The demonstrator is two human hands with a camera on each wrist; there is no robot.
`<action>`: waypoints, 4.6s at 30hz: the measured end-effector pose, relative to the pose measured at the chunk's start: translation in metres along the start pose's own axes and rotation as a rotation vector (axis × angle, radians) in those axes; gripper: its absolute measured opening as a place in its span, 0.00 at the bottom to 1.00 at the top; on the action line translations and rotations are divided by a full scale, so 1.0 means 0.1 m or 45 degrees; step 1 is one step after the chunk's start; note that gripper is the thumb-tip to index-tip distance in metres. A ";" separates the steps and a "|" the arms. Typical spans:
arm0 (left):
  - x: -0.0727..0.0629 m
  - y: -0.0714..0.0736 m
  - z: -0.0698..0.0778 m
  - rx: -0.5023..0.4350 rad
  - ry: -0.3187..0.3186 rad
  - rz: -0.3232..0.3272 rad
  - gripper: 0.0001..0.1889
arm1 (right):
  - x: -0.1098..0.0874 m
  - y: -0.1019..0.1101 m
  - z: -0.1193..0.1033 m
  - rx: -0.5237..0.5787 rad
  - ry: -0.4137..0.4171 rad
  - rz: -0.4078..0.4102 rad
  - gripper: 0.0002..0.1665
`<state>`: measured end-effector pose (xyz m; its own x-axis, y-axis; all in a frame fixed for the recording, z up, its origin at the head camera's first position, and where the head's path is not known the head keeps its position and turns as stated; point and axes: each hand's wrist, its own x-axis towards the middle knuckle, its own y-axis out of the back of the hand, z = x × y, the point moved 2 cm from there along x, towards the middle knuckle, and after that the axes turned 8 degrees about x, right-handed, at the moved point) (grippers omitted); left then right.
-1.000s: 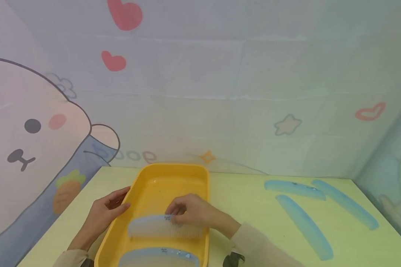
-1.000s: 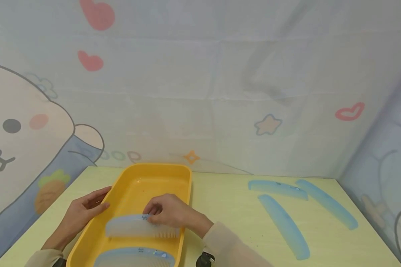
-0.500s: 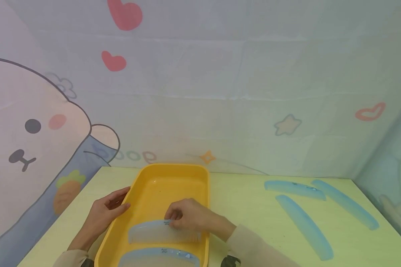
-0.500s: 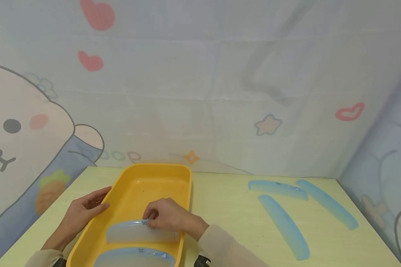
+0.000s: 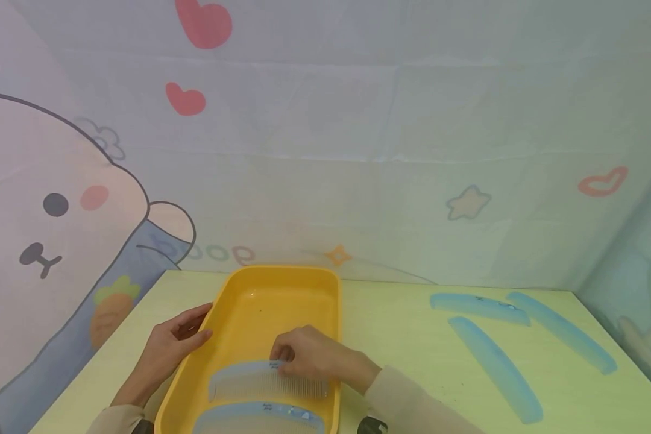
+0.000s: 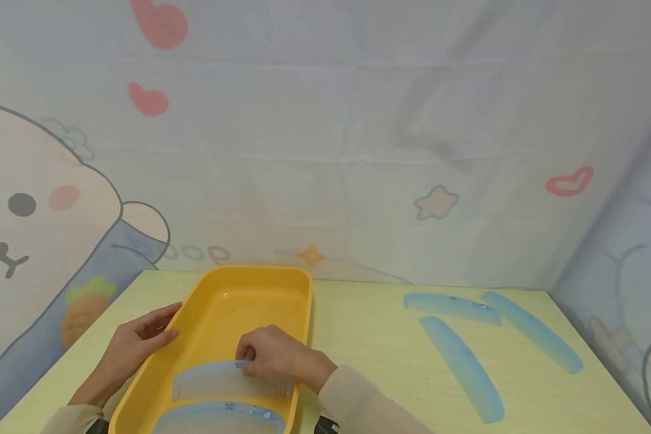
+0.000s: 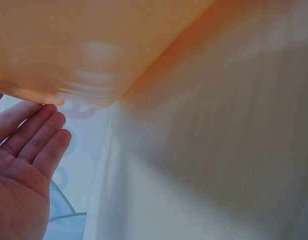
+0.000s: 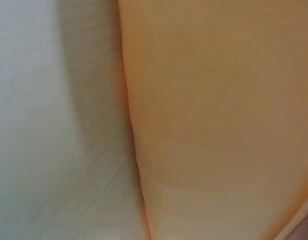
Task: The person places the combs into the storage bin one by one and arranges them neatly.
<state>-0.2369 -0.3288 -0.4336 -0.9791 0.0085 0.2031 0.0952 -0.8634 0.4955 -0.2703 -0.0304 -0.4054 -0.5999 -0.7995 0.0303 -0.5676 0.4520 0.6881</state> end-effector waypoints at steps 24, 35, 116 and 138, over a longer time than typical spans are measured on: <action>-0.01 0.00 0.01 0.007 -0.042 0.015 0.30 | -0.02 0.00 -0.03 -0.174 0.058 0.036 0.12; -0.01 -0.01 0.03 -0.007 -0.033 0.015 0.30 | -0.30 0.27 -0.03 0.252 0.121 0.152 0.14; -0.02 0.00 -0.01 0.005 -0.025 0.012 0.30 | -2.67 1.75 1.73 0.118 -0.581 0.480 0.30; -0.03 0.00 0.02 0.034 0.006 0.023 0.30 | -2.70 1.68 1.80 0.251 -0.701 0.421 0.27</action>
<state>-0.2334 -0.3282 -0.4324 -0.9781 -0.0092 0.2078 0.1173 -0.8496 0.5142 -0.3049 0.3326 -0.4281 -0.9304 -0.3114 -0.1934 -0.3653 0.7440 0.5594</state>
